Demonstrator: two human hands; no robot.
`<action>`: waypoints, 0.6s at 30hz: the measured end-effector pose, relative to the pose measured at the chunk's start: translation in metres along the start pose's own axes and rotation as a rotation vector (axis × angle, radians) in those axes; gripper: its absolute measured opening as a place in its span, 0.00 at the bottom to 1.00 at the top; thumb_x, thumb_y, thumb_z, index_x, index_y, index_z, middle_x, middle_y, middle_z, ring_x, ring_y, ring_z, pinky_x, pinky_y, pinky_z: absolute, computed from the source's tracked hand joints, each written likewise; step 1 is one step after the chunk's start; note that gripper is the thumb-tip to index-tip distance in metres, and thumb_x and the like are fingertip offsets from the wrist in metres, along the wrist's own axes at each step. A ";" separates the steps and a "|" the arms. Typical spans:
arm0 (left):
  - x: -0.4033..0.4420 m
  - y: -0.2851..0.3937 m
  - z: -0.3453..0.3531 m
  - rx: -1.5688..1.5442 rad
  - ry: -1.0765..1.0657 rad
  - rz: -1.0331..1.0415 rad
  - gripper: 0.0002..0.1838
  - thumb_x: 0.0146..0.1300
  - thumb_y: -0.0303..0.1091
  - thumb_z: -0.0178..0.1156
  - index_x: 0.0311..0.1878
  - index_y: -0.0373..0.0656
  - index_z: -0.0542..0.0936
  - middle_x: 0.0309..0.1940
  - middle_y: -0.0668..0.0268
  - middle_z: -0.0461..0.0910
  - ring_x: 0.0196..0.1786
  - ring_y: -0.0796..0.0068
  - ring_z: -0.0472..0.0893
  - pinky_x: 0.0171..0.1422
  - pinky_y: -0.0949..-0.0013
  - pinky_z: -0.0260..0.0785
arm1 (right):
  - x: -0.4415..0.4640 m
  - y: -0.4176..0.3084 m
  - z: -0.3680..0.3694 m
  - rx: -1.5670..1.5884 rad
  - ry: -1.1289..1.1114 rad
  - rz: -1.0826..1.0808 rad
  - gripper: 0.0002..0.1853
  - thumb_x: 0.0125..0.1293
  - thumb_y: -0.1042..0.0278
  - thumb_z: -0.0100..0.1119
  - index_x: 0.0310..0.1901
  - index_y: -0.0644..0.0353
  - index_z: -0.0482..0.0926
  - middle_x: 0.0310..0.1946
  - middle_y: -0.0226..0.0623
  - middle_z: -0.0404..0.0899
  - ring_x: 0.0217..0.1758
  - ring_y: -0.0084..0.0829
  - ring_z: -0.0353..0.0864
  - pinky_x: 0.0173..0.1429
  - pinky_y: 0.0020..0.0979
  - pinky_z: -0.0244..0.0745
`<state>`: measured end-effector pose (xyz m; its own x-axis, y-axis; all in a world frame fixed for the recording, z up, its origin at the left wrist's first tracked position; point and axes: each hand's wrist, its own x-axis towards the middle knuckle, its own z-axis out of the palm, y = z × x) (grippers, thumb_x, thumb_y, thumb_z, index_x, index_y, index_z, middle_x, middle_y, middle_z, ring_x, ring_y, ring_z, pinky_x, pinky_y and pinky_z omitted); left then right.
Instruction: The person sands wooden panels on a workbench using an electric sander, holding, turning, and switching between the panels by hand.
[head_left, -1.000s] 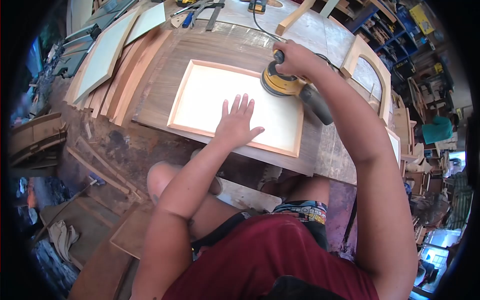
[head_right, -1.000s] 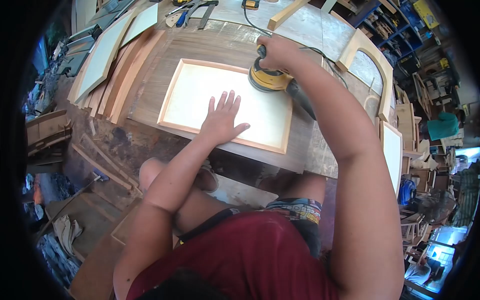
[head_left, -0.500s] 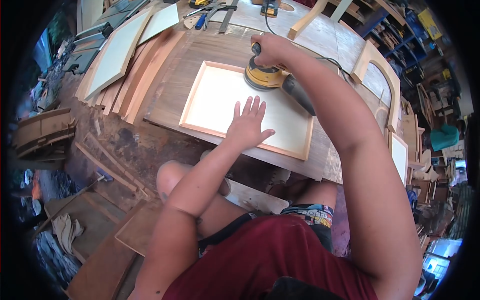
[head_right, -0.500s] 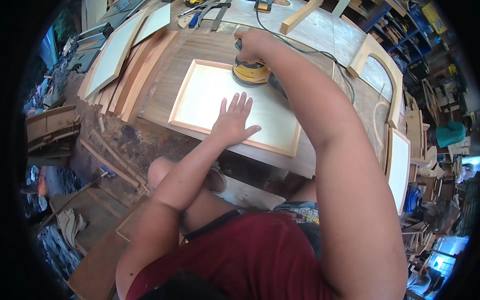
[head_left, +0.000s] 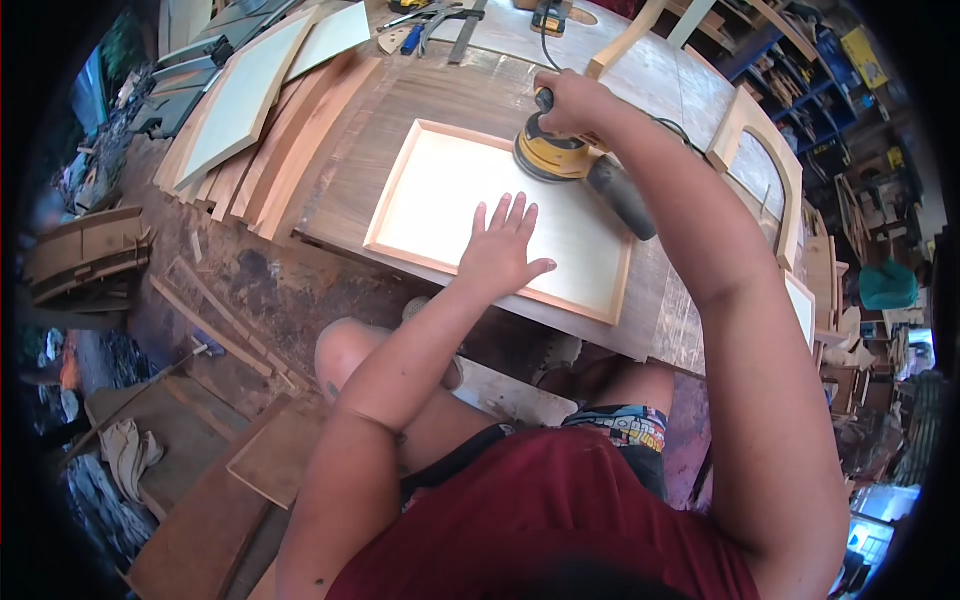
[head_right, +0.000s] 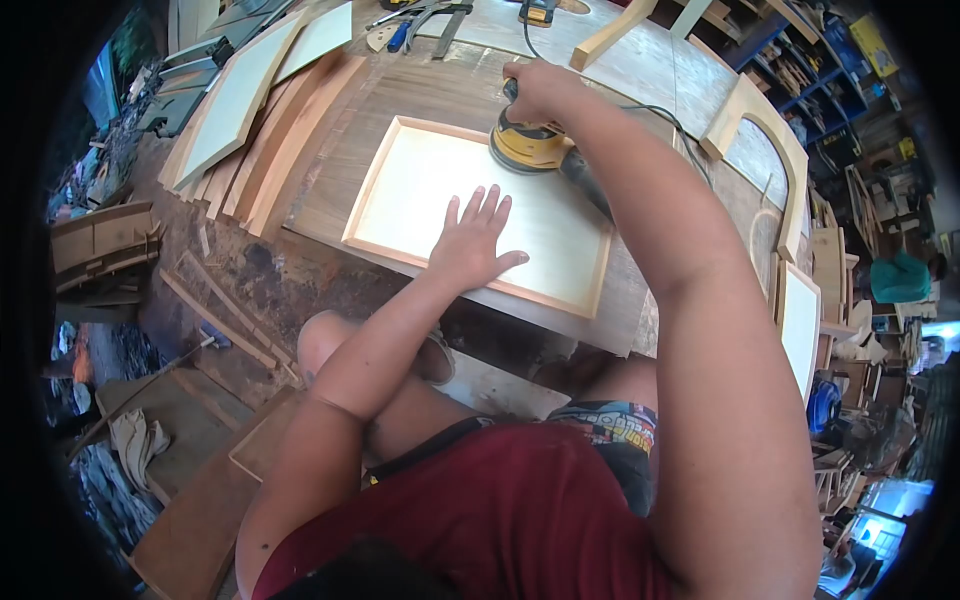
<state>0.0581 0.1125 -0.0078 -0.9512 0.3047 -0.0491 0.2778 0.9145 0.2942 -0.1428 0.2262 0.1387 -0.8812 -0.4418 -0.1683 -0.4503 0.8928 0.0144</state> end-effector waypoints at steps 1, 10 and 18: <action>0.000 0.000 0.000 0.000 -0.001 0.002 0.51 0.69 0.70 0.52 0.83 0.42 0.54 0.85 0.52 0.49 0.87 0.55 0.45 0.88 0.42 0.33 | -0.001 0.005 0.003 0.000 -0.001 0.002 0.39 0.53 0.54 0.71 0.70 0.44 0.74 0.62 0.43 0.79 0.65 0.44 0.81 0.64 0.43 0.81; -0.004 0.000 0.000 -0.017 0.025 0.003 0.51 0.69 0.69 0.52 0.83 0.40 0.55 0.85 0.51 0.48 0.87 0.55 0.45 0.88 0.42 0.31 | -0.021 0.039 0.010 0.028 0.009 0.047 0.36 0.54 0.56 0.72 0.68 0.48 0.76 0.59 0.48 0.82 0.60 0.47 0.85 0.62 0.42 0.83; -0.003 0.002 -0.003 0.010 -0.015 -0.014 0.51 0.70 0.69 0.51 0.84 0.40 0.53 0.85 0.51 0.47 0.88 0.56 0.43 0.88 0.43 0.31 | -0.051 0.078 0.013 0.037 0.020 0.143 0.38 0.55 0.56 0.72 0.69 0.47 0.74 0.61 0.49 0.81 0.63 0.48 0.82 0.67 0.44 0.79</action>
<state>0.0612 0.1123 -0.0046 -0.9528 0.2960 -0.0673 0.2661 0.9212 0.2838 -0.1315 0.3192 0.1358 -0.9388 -0.3111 -0.1476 -0.3147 0.9492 0.0009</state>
